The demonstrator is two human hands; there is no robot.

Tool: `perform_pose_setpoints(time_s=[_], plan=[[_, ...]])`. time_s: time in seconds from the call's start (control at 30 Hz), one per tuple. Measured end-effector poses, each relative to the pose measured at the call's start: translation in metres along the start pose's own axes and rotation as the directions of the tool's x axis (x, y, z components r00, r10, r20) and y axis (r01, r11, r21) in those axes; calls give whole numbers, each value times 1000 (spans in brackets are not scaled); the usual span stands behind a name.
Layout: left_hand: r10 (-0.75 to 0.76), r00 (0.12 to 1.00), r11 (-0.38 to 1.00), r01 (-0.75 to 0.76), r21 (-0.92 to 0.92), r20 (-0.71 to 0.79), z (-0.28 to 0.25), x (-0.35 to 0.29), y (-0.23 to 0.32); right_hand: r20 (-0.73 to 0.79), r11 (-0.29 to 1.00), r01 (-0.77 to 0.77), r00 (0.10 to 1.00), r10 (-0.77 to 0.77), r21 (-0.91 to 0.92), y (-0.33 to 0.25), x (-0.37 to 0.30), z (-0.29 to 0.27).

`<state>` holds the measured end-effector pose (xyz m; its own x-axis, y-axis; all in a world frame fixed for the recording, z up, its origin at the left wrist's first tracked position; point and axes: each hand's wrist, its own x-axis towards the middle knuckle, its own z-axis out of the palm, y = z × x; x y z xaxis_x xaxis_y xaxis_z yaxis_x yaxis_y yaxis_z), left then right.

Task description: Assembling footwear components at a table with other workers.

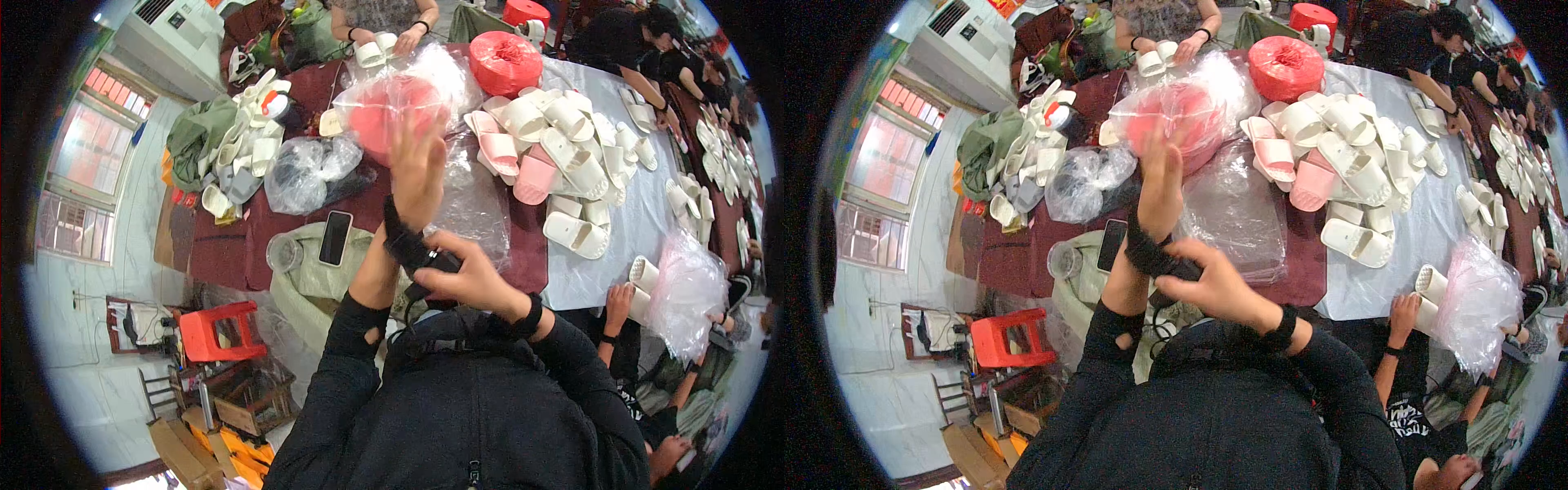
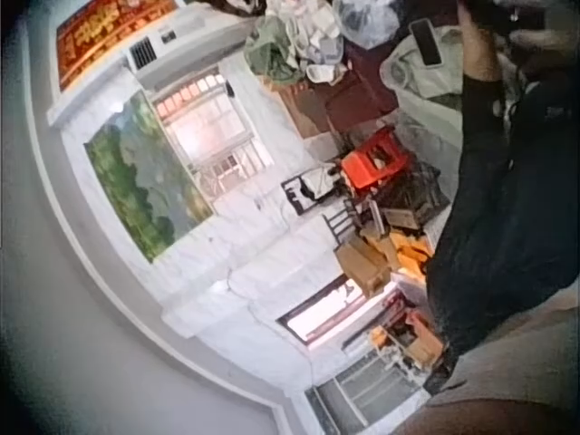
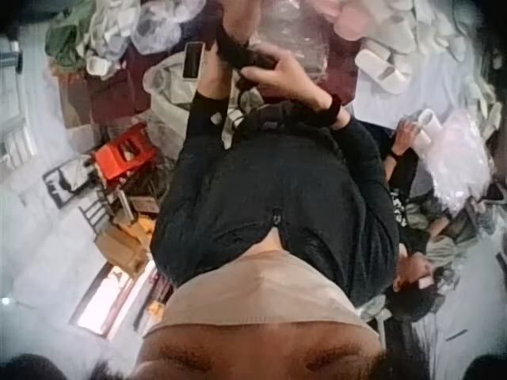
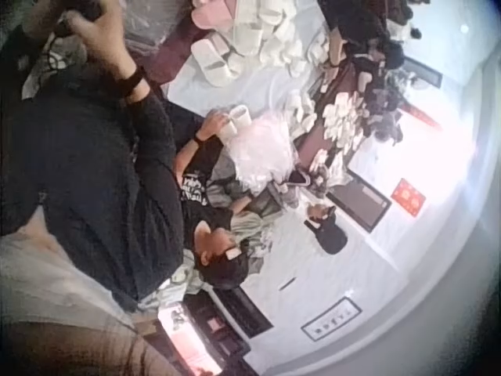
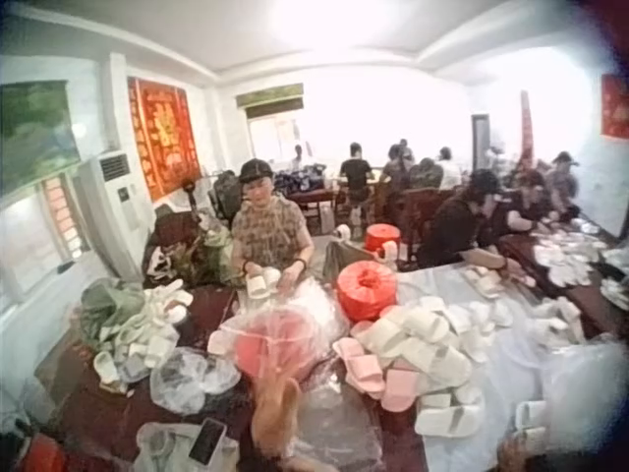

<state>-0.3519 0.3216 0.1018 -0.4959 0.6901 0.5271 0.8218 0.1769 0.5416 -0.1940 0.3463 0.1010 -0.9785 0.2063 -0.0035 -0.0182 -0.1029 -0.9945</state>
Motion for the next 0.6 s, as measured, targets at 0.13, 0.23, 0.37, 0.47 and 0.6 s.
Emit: perform_pose_setpoints(time_s=[0.13, 0.23, 0.37, 0.47, 0.6], plan=[[-41, 991, 749, -53, -660, -125, -19, 5, 29, -33, 1000, 2, 999, -3, -25, -4, -4, 22], [281, 931, 949, -234, 209, -235, -10, 3, 25, -56, 952, 205, 973, -223, -227, -4, -3, 22], [524, 850, 836, -505, 213, -43, -11, -1, 37, 34, 936, 205, 978, -203, -286, -9, -10, 22], [299, 944, 902, -328, -281, -142, -17, -6, 50, 2, 920, 235, 969, -247, -312, -4, -19, 23], [34, 982, 293, 166, -942, 183, -29, -18, 68, 91, 876, 291, 956, -278, -384, -16, -39, 25]])
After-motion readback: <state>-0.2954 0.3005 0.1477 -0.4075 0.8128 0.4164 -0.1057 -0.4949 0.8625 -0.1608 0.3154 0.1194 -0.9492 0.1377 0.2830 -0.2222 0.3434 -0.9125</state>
